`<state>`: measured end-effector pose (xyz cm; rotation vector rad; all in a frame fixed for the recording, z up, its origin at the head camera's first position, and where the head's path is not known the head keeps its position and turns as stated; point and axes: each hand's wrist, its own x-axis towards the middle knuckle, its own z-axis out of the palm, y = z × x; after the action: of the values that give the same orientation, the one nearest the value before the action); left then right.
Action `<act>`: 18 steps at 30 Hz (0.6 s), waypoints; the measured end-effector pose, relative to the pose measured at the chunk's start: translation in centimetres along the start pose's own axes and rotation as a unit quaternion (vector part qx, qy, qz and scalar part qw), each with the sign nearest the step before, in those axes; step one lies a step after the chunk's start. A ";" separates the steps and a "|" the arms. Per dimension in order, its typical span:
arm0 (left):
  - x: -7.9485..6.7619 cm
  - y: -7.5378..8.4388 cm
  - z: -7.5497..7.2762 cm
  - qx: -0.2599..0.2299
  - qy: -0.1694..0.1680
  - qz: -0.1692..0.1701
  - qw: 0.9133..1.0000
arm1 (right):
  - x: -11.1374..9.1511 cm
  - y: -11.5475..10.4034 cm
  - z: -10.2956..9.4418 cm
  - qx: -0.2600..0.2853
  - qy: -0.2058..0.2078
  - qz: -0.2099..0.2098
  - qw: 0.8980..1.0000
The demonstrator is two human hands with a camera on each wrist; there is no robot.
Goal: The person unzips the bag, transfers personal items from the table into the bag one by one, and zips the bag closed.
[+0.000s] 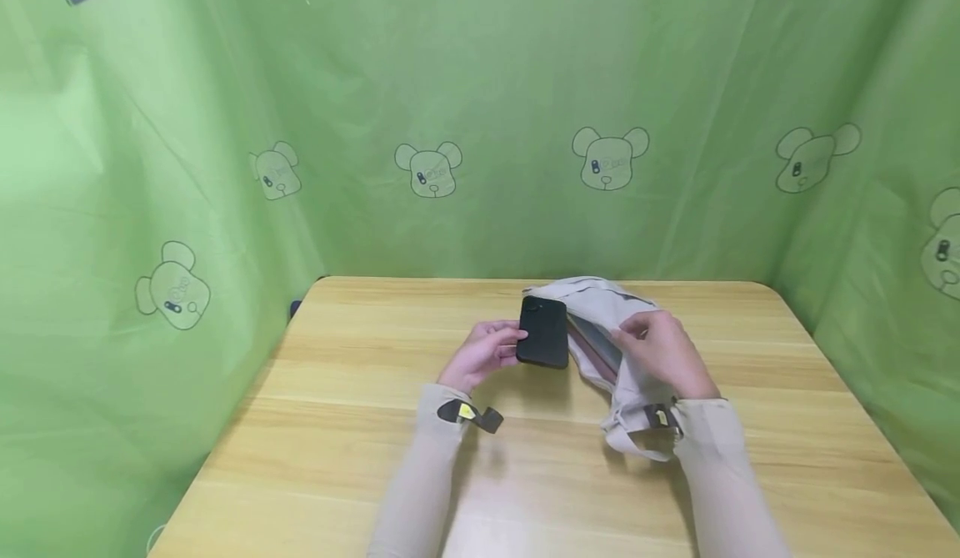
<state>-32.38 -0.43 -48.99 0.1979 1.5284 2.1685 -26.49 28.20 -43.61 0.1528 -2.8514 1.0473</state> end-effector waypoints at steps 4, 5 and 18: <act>0.4 -0.7 0.4 0.006 -0.004 -0.015 1.000 | -0.1 0.0 0.0 -0.004 0.005 0.000 1.000; 0.5 -0.9 0.5 0.009 -0.004 -0.017 1.000 | 0.0 0.0 0.0 -0.004 0.007 0.000 1.000; 1.2 -3.0 1.5 0.021 -0.017 -0.030 0.999 | 0.0 0.0 0.1 0.001 0.003 0.000 1.000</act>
<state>-31.95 2.18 -51.41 0.1999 1.5432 2.0771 -26.46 28.09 -43.69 0.1491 -2.8454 1.0493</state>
